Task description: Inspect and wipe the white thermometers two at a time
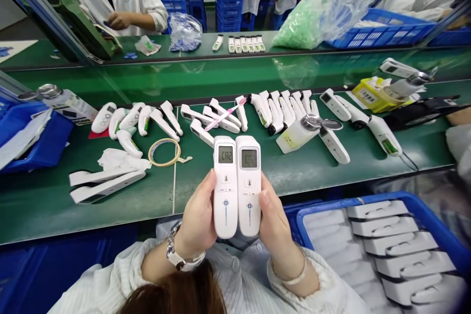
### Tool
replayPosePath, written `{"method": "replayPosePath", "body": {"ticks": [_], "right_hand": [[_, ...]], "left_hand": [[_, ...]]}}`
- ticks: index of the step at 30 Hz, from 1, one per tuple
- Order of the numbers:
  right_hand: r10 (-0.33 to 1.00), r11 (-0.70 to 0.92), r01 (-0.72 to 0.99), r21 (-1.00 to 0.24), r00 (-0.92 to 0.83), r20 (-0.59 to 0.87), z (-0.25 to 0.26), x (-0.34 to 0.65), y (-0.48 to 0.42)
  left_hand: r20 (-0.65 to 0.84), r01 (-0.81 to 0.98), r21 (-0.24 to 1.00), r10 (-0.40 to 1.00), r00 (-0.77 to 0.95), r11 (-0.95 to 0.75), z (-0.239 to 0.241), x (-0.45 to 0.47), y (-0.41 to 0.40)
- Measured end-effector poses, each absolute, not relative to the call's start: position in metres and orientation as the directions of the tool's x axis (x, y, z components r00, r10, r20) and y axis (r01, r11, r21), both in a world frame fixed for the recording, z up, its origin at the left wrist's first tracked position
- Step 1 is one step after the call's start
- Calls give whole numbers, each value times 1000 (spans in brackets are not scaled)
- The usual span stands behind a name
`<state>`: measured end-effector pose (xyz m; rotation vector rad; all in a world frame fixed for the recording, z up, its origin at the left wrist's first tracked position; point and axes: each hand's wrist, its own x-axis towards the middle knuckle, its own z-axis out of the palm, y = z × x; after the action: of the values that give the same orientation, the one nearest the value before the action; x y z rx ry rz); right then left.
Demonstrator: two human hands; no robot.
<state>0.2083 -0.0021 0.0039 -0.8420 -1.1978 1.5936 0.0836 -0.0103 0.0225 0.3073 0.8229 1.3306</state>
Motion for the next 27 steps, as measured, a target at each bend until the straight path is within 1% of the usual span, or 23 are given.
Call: {"method": "replayPosePath", "body": {"ticks": [2, 8, 10, 13, 15, 17, 19, 21, 23, 27], "right_hand": [[947, -68, -272, -960, -320, 24, 5, 207, -2], [972, 21, -288, -957, -217, 86, 1, 207, -5], [969, 15, -281, -960, -234, 84, 1, 208, -6], [963, -5, -264, -964, -262, 67, 0, 209, -5], [977, 0, -251, -968, -207, 54, -1, 208, -4], [991, 14, -209, -978, -125, 41, -4, 207, -2], [996, 12, -181, -983, -80, 27, -8, 206, -1], [996, -7, -212, -977, -88, 12, -9, 205, -1], [990, -33, -251, -967, -141, 3, -8, 205, -2], [971, -28, -260, -965, -236, 36, -2, 207, -5]], "left_hand": [[-364, -746, 613, 931, 24, 259, 24, 85, -10], [-287, -720, 670, 958, -28, 179, 24, 86, -11], [-264, -699, 693, 964, -18, 177, 23, 85, -13], [-216, -625, 760, 976, 17, 179, 19, 85, -16], [-203, -579, 795, 979, 23, 179, 16, 86, -19], [-204, -557, 812, 979, 10, 175, 14, 88, -21], [-209, -544, 820, 978, 3, 177, 12, 89, -21], [-208, -533, 828, 978, -3, 174, 12, 90, -21], [-207, -519, 838, 978, -14, 170, 11, 90, -19], [-214, -492, 861, 970, -118, 130, 7, 89, -15]]}}
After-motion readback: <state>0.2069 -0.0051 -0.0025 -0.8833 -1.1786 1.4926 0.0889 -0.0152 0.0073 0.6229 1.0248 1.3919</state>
